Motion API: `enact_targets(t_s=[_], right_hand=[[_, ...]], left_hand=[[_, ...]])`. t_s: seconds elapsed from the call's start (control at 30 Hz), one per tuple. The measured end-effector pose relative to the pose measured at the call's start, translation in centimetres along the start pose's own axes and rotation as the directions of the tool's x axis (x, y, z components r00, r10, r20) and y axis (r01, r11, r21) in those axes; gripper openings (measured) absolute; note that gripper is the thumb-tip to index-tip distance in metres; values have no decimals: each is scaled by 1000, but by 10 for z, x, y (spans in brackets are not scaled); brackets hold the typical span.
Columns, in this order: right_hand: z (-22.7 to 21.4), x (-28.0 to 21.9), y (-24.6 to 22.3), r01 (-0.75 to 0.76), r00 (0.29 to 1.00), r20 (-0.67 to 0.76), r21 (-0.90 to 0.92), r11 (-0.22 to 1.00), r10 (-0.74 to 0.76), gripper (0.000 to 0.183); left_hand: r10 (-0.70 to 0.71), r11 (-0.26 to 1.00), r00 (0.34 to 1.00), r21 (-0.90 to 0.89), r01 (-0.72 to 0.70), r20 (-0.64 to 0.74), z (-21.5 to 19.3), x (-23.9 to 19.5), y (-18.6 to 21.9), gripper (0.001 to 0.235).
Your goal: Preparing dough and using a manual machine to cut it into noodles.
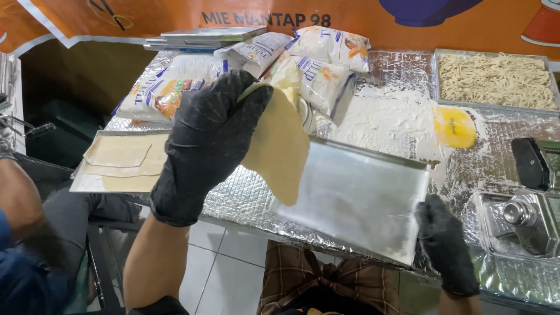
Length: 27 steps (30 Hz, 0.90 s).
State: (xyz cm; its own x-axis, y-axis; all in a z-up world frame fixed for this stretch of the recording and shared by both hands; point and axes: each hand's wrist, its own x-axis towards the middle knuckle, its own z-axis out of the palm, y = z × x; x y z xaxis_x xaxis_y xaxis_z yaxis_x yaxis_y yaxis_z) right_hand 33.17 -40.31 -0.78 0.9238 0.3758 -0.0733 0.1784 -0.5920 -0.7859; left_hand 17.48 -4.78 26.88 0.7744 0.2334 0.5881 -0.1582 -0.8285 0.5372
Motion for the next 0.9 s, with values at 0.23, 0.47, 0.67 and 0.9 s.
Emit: enact_targets(t_s=[0.23,0.47,0.67,0.9], right_hand=[[-3,-6,48,137,889,-386,-287,948,-246,18],[14,1,78,216,856,-416,-252,943,-307,20],[13,2,90,207,835,-440,-306,929,-331,17],[6,2,79,182,815,-482,-313,932,-321,26]], left_hand=[[110,972,992,216,-94,-59,65,-30,-44,15],[-20,995,998,-103,14,-59,90,-60,-78,19],[-498,796,867,-403,452,-11,82,-110,-180,28],[-610,791,793,-73,607,-10,72,-172,-281,26]])
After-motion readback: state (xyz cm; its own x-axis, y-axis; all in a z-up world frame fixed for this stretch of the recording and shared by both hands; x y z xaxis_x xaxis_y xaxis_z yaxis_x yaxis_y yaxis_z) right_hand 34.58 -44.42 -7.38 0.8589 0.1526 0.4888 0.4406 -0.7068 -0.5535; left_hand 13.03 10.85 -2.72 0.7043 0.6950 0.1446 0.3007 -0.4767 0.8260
